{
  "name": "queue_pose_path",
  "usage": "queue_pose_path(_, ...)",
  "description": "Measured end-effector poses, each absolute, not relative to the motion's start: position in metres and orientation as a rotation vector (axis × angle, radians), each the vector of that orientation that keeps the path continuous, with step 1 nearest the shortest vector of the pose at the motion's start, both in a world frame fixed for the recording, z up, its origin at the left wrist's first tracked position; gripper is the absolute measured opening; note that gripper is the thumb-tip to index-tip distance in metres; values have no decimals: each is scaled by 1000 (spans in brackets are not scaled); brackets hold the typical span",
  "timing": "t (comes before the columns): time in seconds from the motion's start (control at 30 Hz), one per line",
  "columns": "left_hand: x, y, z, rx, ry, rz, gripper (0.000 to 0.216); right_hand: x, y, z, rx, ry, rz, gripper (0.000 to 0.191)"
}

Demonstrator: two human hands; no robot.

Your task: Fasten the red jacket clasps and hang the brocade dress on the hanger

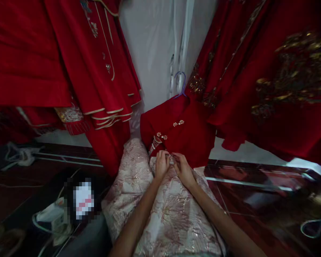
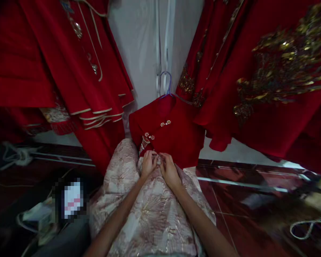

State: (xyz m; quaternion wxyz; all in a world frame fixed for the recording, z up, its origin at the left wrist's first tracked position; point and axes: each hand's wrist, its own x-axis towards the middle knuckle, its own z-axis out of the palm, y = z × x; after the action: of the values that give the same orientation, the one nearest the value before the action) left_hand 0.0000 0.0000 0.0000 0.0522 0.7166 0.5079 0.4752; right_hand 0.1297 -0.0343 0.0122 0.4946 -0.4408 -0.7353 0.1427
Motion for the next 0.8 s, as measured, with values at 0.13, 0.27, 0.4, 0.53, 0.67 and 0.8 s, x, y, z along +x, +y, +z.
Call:
queue_pose_path(0.13, -1, -1, 2, 2233, 1491, 1454, 7, 131, -34, 9, -1056, -1761, 340, 34)
queue_pose_path(0.27, -1, 1, 4, 2224, 1440, 1455, 8, 131, -33, 9, -1058, -1763, 352, 35)
queue_pose_path(0.4, 0, 1, 7, 2151, 1473, 1464, 13, 131, -34, 11, -1060, -1758, 376, 36)
queue_pose_path(0.53, -1, 0, 13, 2017, 1441, 1436, 16, 130, -38, 13, -1073, -1710, 377, 36)
queue_pose_path(0.67, 1, -8, 23, 1960, 1189, 1273, 16, 128, -43, 15, -1135, -1628, 311, 41)
queue_pose_path(0.8, 4, -20, 37, 1781, 875, 1206, 20, 131, -41, 24, -1209, -1572, 247, 36)
